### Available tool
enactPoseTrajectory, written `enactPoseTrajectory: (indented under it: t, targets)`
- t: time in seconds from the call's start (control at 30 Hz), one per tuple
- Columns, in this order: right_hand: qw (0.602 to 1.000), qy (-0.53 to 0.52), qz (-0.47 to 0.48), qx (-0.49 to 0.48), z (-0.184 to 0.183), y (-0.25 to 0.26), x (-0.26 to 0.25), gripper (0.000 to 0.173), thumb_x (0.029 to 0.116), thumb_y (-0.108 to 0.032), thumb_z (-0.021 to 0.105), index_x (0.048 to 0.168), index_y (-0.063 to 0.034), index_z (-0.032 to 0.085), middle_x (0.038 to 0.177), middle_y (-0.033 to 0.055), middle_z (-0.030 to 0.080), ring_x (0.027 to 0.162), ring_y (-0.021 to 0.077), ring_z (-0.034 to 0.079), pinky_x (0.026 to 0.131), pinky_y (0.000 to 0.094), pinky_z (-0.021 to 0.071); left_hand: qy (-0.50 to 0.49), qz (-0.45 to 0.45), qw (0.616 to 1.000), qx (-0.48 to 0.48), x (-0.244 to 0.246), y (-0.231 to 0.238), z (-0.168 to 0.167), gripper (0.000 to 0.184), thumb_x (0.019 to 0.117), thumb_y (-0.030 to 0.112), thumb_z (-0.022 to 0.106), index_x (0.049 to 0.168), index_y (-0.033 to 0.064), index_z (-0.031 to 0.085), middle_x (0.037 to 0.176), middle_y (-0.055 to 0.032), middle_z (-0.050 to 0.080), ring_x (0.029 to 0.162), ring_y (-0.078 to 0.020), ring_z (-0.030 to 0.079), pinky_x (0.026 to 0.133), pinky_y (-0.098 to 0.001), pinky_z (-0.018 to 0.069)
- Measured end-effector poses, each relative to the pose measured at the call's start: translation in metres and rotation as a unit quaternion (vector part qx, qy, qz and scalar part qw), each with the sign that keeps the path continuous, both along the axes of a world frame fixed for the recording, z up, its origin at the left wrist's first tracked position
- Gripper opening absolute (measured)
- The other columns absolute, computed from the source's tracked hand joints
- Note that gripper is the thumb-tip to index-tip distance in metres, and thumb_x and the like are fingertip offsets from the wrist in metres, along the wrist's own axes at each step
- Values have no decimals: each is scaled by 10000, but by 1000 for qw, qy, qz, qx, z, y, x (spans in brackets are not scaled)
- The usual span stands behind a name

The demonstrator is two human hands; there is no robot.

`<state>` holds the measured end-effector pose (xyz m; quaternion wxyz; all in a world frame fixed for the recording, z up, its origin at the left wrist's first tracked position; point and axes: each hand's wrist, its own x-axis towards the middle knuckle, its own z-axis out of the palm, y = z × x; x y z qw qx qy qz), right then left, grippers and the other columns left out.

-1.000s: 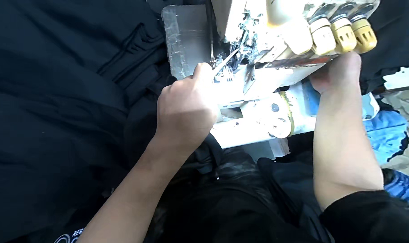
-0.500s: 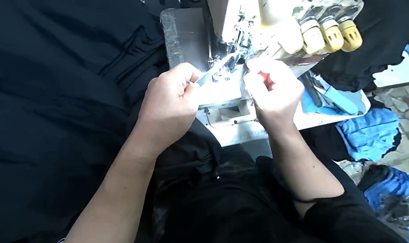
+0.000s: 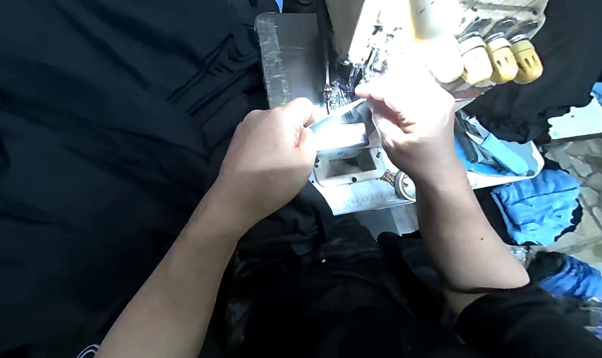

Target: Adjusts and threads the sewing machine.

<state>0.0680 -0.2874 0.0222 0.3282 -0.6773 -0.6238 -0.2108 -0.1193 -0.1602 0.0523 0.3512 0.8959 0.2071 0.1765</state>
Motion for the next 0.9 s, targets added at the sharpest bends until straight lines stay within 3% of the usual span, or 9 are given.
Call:
enactPoseTrajectory:
  t: [0.23, 0.37, 0.43, 0.53, 0.6, 0.67, 0.77, 0.87, 0.9]
  targets:
    - [989, 116, 72, 63, -20, 1, 6, 170, 986, -1, 569, 970, 58, 728, 932, 138, 697, 906, 68, 637, 851, 169, 493, -27, 16, 999, -20, -10, -8, -5, 178, 954, 115, 493, 996, 150, 663, 613, 106, 490, 497, 38, 439, 462, -150, 345]
    - [973, 204, 95, 55, -23, -10, -3, 159, 978, 7, 552, 948, 55, 701, 948, 64, 670, 903, -18, 603, 841, 122, 490, -50, 42, 996, -57, -26, -10, -12, 215, 971, 121, 459, 1112, 145, 621, 690, 105, 590, 523, 50, 507, 462, -125, 391]
    - [962, 248, 106, 51, -27, -22, -12, 153, 974, 6, 547, 937, 47, 690, 946, 27, 662, 881, -49, 595, 819, 113, 497, -64, 47, 995, -55, -32, -13, -16, 193, 967, 107, 457, 1100, 140, 592, 699, 91, 611, 500, 43, 486, 437, -123, 357]
    - [942, 297, 149, 43, -36, -45, -32, 160, 1003, -35, 535, 956, 4, 682, 964, -16, 651, 902, -39, 605, 818, 138, 523, -76, 26, 996, 28, -34, -19, -22, 187, 990, 149, 480, 1115, 107, 612, 684, 76, 516, 526, 22, 436, 475, -145, 354]
    - [924, 331, 189, 37, -44, -63, -42, 168, 1043, -135, 542, 981, -63, 681, 968, -62, 652, 920, -48, 608, 820, 140, 524, -80, -10, 991, 110, -33, -23, -26, 271, 1046, 192, 466, 1194, 76, 661, 742, 27, 587, 604, -48, 513, 545, -223, 428]
    - [899, 376, 222, 37, -51, -79, -51, 156, 1054, -187, 553, 987, -110, 670, 934, -84, 652, 896, -46, 616, 805, 147, 531, -84, -43, 980, 176, -31, -27, -30, 263, 1025, 145, 460, 1129, 45, 680, 783, -33, 624, 642, -112, 566, 569, -263, 466]
    - [866, 439, 232, 51, -56, -96, -56, 148, 1050, -204, 565, 1040, -166, 708, 976, -119, 683, 914, -38, 636, 818, 161, 545, -100, -90, 958, 252, -27, -31, -34, 245, 974, 93, 469, 1058, 16, 686, 729, -94, 589, 611, -213, 560, 538, -336, 442]
    - [843, 474, 242, 78, -58, -102, -54, 155, 1048, -208, 572, 1073, -158, 716, 992, -109, 692, 893, -16, 648, 793, 182, 563, -109, -147, 928, 324, -22, -28, -39, 317, 1062, 178, 487, 1256, 52, 704, 708, -127, 538, 581, -288, 526, 513, -384, 397]
    - [837, 479, 252, 85, -58, -102, -53, 155, 1049, -200, 568, 1070, -135, 707, 988, -92, 683, 892, -5, 643, 793, 190, 561, -99, -164, 915, 355, -22, -26, -39, 336, 1081, 219, 467, 1315, 91, 671, 760, -132, 571, 628, -289, 555, 560, -384, 435]
